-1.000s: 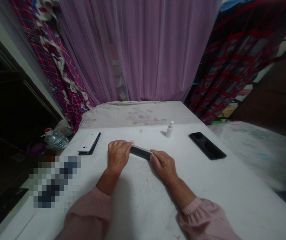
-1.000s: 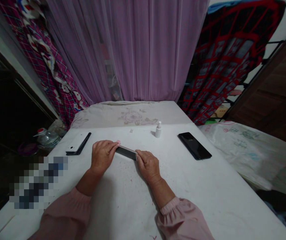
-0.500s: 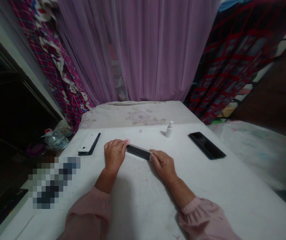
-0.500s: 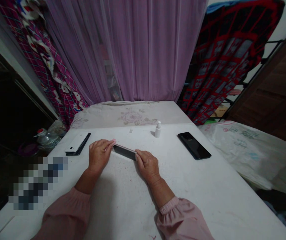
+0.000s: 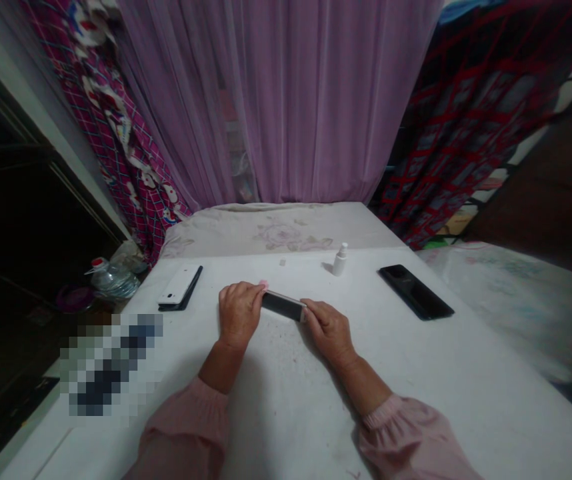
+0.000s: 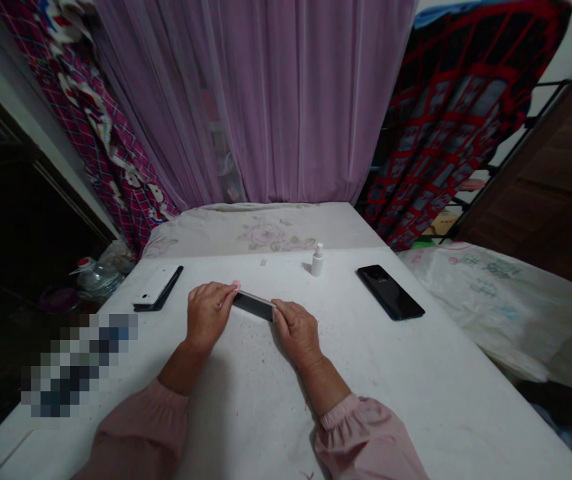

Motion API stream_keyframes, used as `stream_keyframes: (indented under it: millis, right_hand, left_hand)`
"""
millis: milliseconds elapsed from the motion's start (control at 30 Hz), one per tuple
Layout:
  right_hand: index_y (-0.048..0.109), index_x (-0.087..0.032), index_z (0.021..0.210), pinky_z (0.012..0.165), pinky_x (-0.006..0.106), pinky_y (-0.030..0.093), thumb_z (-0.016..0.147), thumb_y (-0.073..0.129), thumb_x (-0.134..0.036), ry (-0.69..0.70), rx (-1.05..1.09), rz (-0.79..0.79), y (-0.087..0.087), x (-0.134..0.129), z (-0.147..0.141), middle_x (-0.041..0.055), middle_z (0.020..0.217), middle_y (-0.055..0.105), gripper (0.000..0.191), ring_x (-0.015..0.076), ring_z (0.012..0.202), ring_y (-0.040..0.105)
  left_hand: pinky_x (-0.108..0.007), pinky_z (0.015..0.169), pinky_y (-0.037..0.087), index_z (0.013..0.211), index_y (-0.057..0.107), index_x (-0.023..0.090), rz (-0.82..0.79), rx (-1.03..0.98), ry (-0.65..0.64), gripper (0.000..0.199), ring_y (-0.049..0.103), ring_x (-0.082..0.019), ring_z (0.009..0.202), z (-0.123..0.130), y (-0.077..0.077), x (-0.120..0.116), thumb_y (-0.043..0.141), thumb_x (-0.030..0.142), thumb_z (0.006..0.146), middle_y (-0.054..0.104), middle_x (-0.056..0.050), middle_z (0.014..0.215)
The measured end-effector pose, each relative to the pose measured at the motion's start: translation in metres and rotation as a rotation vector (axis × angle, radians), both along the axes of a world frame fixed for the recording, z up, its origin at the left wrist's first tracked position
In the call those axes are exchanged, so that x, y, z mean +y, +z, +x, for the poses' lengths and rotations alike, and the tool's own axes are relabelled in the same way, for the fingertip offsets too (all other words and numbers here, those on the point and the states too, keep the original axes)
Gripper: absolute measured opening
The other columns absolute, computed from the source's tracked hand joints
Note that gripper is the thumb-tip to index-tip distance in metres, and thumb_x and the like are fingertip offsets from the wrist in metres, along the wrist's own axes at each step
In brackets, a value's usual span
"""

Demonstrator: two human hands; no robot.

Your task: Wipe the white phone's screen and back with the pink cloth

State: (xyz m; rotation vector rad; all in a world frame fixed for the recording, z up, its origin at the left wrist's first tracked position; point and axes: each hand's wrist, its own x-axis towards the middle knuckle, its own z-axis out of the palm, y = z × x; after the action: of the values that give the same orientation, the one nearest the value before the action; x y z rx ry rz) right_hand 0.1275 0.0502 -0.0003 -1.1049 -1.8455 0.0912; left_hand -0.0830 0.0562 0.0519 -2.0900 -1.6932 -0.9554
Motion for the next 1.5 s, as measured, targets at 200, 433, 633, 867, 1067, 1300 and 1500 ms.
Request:
stream_keyframes:
  millis: [200, 433, 633, 867, 1067, 1300, 1500]
  right_hand:
    - [0.071, -0.022, 0.108, 0.073, 0.027, 0.056, 0.097, 0.044, -0.029, -0.011, 0.009, 0.008, -0.002, 0.000, -0.001, 0.0059, 0.092, 0.076, 0.029, 0.0175, 0.081, 0.071]
    - [0.071, -0.022, 0.108, 0.075, 0.028, 0.055, 0.097, 0.045, -0.029, -0.010, 0.020, -0.010, -0.003, 0.000, -0.001, 0.0059, 0.094, 0.076, 0.029, 0.0177, 0.082, 0.070]
    - [0.069, -0.022, 0.111, 0.074, 0.026, 0.055, 0.097, 0.045, -0.027, 0.006, 0.002, -0.028, -0.002, 0.000, 0.000, 0.0049, 0.094, 0.075, 0.029, 0.0168, 0.083, 0.070]
    - [0.070, -0.023, 0.111, 0.074, 0.027, 0.055, 0.097, 0.046, -0.028, -0.004, 0.003, 0.007, -0.005, 0.002, 0.000, 0.0056, 0.096, 0.076, 0.028, 0.0171, 0.083, 0.070]
    - [0.070, -0.022, 0.110, 0.075, 0.027, 0.055, 0.097, 0.045, -0.028, 0.004, 0.011, 0.000, -0.004, 0.001, 0.000, 0.0053, 0.095, 0.076, 0.028, 0.0172, 0.083, 0.070]
    - [0.070, -0.021, 0.109, 0.077, 0.028, 0.056, 0.097, 0.046, -0.027, -0.002, 0.005, 0.045, -0.006, 0.001, -0.001, 0.0063, 0.096, 0.076, 0.028, 0.0174, 0.083, 0.071]
    - [0.070, -0.022, 0.109, 0.074, 0.027, 0.056, 0.097, 0.046, -0.029, 0.012, -0.013, 0.014, -0.002, 0.000, 0.001, 0.0057, 0.094, 0.076, 0.028, 0.0171, 0.082, 0.071]
  left_hand:
    - [-0.035, 0.080, 0.036, 0.094, 0.073, 0.027, -0.007, 0.011, -0.037, 0.019, 0.059, -0.020, 0.080, 0.013, 0.000, -0.004, 0.054, 0.031, 0.095, 0.070, -0.002, 0.082]
    - [-0.035, 0.080, 0.035, 0.094, 0.072, 0.026, 0.005, 0.002, -0.114, 0.020, 0.058, -0.019, 0.081, 0.035, 0.001, -0.012, 0.053, 0.029, 0.096, 0.069, -0.002, 0.081]
    - [-0.036, 0.080, 0.035, 0.095, 0.072, 0.026, -0.056, 0.011, -0.141, 0.017, 0.058, -0.019, 0.082, 0.053, 0.004, -0.017, 0.055, 0.027, 0.096, 0.068, -0.001, 0.080]
    - [-0.037, 0.082, 0.036, 0.095, 0.071, 0.026, -0.083, 0.049, -0.174, 0.019, 0.058, -0.019, 0.081, 0.064, 0.007, -0.021, 0.052, 0.025, 0.097, 0.067, -0.002, 0.080]
    - [-0.037, 0.082, 0.036, 0.094, 0.071, 0.025, -0.070, 0.034, -0.181, 0.019, 0.058, -0.018, 0.081, 0.063, 0.008, -0.022, 0.052, 0.025, 0.097, 0.066, -0.001, 0.078]
    - [-0.036, 0.079, 0.034, 0.093, 0.071, 0.026, -0.071, 0.046, -0.191, 0.018, 0.057, -0.019, 0.081, 0.059, 0.008, -0.021, 0.054, 0.029, 0.096, 0.067, -0.001, 0.079]
    - [-0.037, 0.079, 0.034, 0.094, 0.072, 0.027, -0.065, 0.058, -0.139, 0.017, 0.059, -0.020, 0.083, 0.040, 0.007, -0.015, 0.055, 0.030, 0.095, 0.069, -0.001, 0.082]
